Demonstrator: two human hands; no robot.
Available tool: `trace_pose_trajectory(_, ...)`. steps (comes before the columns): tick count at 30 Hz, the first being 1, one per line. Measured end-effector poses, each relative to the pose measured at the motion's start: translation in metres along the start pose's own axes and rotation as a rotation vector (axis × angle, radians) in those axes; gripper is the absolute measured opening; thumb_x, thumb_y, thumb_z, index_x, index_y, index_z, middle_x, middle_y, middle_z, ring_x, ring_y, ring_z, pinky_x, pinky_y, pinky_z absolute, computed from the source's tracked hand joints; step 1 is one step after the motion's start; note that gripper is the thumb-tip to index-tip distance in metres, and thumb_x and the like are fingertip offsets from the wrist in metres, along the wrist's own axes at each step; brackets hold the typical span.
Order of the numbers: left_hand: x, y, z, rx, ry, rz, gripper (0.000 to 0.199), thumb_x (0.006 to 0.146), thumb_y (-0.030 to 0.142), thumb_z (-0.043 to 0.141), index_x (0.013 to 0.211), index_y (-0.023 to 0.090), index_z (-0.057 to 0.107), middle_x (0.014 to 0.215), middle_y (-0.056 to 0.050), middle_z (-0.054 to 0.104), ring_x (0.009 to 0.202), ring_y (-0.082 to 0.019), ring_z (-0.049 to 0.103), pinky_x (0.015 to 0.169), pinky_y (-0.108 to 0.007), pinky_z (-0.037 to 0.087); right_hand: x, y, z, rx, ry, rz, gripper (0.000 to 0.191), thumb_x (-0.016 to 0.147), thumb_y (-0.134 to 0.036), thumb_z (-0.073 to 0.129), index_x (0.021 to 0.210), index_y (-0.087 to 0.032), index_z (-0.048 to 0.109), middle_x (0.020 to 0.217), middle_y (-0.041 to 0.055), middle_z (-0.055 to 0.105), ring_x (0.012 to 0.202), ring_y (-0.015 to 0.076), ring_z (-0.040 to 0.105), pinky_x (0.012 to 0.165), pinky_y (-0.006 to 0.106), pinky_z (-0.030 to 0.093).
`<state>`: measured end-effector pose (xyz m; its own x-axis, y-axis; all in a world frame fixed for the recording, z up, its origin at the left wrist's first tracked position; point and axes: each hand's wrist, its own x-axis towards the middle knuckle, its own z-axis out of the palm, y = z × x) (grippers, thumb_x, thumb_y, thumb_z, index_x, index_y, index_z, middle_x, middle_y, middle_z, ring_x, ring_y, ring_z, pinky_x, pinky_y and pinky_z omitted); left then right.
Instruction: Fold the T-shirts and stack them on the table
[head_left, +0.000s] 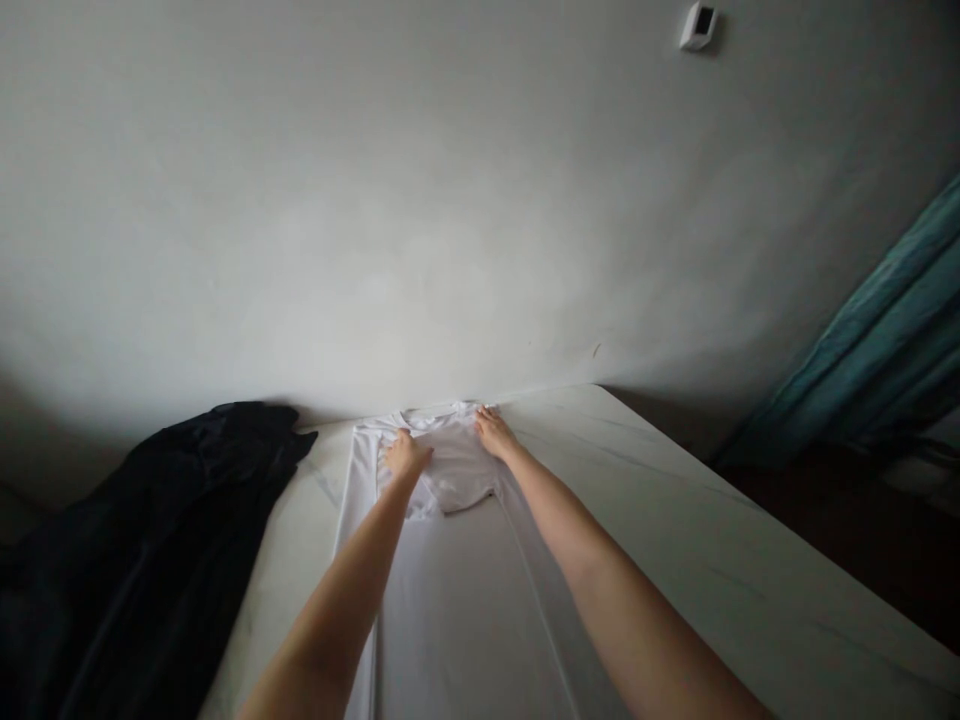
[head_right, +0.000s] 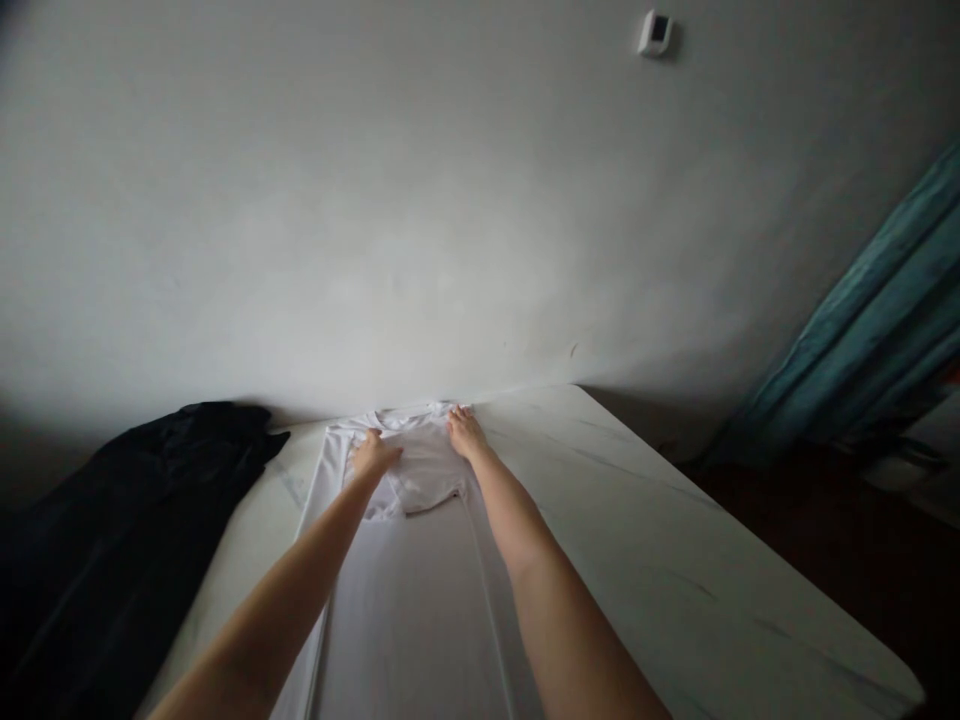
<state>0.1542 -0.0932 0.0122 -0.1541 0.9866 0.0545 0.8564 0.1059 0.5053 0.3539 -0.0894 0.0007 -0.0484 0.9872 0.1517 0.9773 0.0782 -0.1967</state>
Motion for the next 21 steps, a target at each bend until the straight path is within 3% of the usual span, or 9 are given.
trace_pose_trajectory(3, -0.009, -0.002, 0.012, -0.076, 0.070, 0.161, 0.051, 0.077, 0.010, 0.049, 0.128, 0.013, 0.044, 0.108, -0.017, 0.068, 0.106, -0.029, 0.064, 0.088, -0.042, 0.049, 0.005, 0.003, 0.011, -0.020, -0.014, 0.059, 0.052, 0.102, -0.030, 0.031, 0.148, -0.008, 0.037, 0.156, 0.0176, 0.032, 0.145, 0.0229, 0.028, 0.117, 0.041, 0.024)
trace_pose_trajectory(5, -0.019, -0.005, 0.016, -0.103, 0.136, 0.307, 0.058, 0.074, 0.008, 0.048, 0.131, 0.014, 0.041, 0.116, -0.017, 0.064, 0.109, -0.029, 0.061, 0.087, -0.039, 0.049, 0.005, 0.005, 0.017, -0.023, -0.032, 0.105, 0.055, 0.103, -0.038, 0.029, 0.152, -0.015, 0.032, 0.159, 0.0136, 0.026, 0.147, 0.0238, 0.022, 0.118, 0.045, 0.021)
trace_pose_trajectory(7, -0.027, -0.007, 0.015, -0.073, 0.130, 0.355, 0.062, 0.074, 0.010, 0.049, 0.135, 0.014, 0.039, 0.113, -0.017, 0.064, 0.106, -0.030, 0.062, 0.084, -0.039, 0.049, 0.005, 0.007, 0.020, -0.017, -0.046, 0.136, 0.056, 0.103, -0.044, 0.025, 0.154, -0.022, 0.029, 0.161, 0.0091, 0.022, 0.148, 0.0245, 0.018, 0.118, 0.049, 0.019)
trace_pose_trajectory(11, -0.037, -0.007, 0.005, -0.034, 0.007, 0.241, 0.061, 0.079, 0.009, 0.042, 0.139, 0.017, 0.035, 0.085, -0.009, 0.069, 0.084, -0.028, 0.067, 0.077, -0.037, 0.048, 0.006, 0.009, 0.023, -0.010, -0.035, 0.139, 0.058, 0.102, -0.047, 0.023, 0.153, -0.022, 0.030, 0.161, 0.0091, 0.022, 0.148, 0.0269, 0.018, 0.117, 0.051, 0.017)
trace_pose_trajectory(18, -0.038, 0.013, 0.008, -0.241, 0.156, 0.165, 0.046, 0.085, 0.007, 0.031, 0.128, 0.017, 0.042, 0.105, -0.012, 0.068, 0.097, -0.023, 0.066, 0.082, -0.033, 0.049, 0.006, 0.011, 0.025, -0.042, -0.009, 0.097, 0.056, 0.103, -0.043, 0.022, 0.153, -0.018, 0.030, 0.159, 0.0126, 0.027, 0.147, 0.0250, 0.022, 0.118, 0.047, 0.016)
trace_pose_trajectory(21, -0.039, 0.019, 0.009, -0.180, 0.125, 0.080, 0.041, 0.089, 0.010, 0.033, 0.129, 0.014, 0.041, 0.102, -0.014, 0.069, 0.097, -0.024, 0.066, 0.081, -0.032, 0.049, 0.004, 0.011, 0.023, -0.044, 0.001, 0.083, 0.056, 0.103, -0.039, 0.022, 0.152, -0.014, 0.033, 0.158, 0.0150, 0.028, 0.147, 0.0250, 0.021, 0.119, 0.043, 0.015)
